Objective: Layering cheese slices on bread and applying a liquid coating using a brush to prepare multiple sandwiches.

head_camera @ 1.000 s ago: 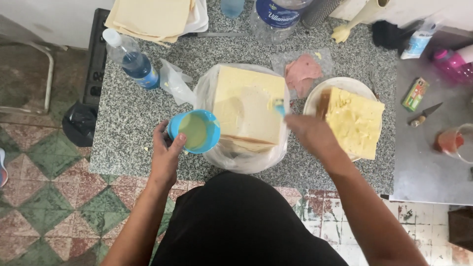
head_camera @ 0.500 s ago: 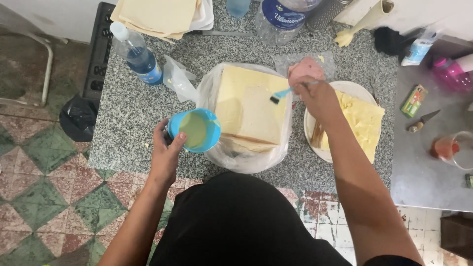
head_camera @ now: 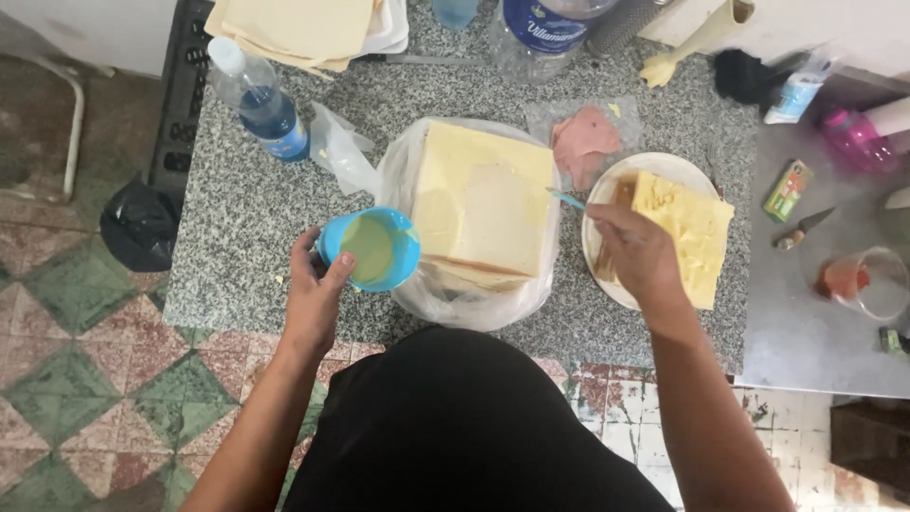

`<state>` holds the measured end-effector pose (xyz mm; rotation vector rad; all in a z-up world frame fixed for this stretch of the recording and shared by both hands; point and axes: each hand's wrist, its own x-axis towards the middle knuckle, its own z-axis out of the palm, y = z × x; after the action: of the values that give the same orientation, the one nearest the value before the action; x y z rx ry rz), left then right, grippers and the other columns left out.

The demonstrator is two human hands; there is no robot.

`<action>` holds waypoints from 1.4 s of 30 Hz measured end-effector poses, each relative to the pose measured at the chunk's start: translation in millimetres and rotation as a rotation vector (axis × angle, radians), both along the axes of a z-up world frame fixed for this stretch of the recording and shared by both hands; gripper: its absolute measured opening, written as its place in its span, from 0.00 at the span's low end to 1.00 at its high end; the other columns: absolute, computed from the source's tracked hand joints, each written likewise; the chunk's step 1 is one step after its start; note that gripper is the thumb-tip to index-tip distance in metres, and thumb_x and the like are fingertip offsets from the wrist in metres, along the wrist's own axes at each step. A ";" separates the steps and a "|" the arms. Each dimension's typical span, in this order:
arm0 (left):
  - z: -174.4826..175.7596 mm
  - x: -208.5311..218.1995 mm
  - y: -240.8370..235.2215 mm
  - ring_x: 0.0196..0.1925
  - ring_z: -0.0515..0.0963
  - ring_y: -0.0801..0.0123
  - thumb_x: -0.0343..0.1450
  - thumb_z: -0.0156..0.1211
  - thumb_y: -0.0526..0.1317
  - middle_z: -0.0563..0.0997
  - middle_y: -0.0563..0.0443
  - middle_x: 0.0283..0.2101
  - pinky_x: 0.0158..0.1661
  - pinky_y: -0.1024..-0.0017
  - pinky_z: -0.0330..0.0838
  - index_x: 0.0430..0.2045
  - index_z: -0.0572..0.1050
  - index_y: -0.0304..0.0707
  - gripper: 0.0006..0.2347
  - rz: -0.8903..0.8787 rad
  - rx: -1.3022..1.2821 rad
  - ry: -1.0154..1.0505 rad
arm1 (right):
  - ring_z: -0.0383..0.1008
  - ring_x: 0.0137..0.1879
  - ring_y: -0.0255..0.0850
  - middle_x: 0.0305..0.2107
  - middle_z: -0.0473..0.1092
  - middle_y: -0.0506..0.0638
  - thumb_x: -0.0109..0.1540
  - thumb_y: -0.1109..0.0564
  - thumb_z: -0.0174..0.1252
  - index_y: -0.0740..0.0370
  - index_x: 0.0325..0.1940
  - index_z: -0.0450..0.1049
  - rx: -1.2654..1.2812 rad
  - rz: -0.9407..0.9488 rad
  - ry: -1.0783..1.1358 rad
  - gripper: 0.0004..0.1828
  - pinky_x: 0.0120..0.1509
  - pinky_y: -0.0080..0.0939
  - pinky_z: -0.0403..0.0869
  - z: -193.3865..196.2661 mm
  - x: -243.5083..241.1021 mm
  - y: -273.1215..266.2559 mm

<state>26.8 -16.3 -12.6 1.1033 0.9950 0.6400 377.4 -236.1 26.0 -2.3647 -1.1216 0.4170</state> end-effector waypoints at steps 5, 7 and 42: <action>4.0 3.3 7.0 0.65 0.63 0.27 0.67 0.63 0.56 0.61 0.16 0.58 0.64 0.34 0.55 0.69 0.47 0.26 0.43 -0.036 -0.014 0.010 | 0.78 0.55 0.50 0.47 0.80 0.47 0.66 0.52 0.61 0.39 0.55 0.81 -0.066 0.218 -0.079 0.14 0.60 0.52 0.76 -13.4 -22.4 -16.8; 10.2 6.8 8.0 0.65 0.61 0.26 0.67 0.64 0.56 0.60 0.16 0.58 0.64 0.33 0.53 0.69 0.46 0.25 0.44 -0.039 -0.002 -0.030 | 0.82 0.47 0.51 0.38 0.82 0.50 0.65 0.58 0.63 0.47 0.49 0.85 0.051 0.108 0.082 0.11 0.58 0.51 0.76 22.5 -38.2 -11.7; 11.8 20.8 11.1 0.66 0.63 0.23 0.68 0.66 0.49 0.57 0.15 0.61 0.63 0.38 0.63 0.68 0.49 0.22 0.41 -0.113 0.067 0.027 | 0.79 0.29 0.40 0.34 0.78 0.58 0.70 0.55 0.58 0.59 0.48 0.78 0.417 -0.404 0.562 0.06 0.28 0.34 0.74 15.1 -56.2 9.4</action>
<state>47.6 -5.2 -0.8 1.2206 0.9326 0.5717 321.2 -226.7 41.1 -1.8664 -0.4086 0.5842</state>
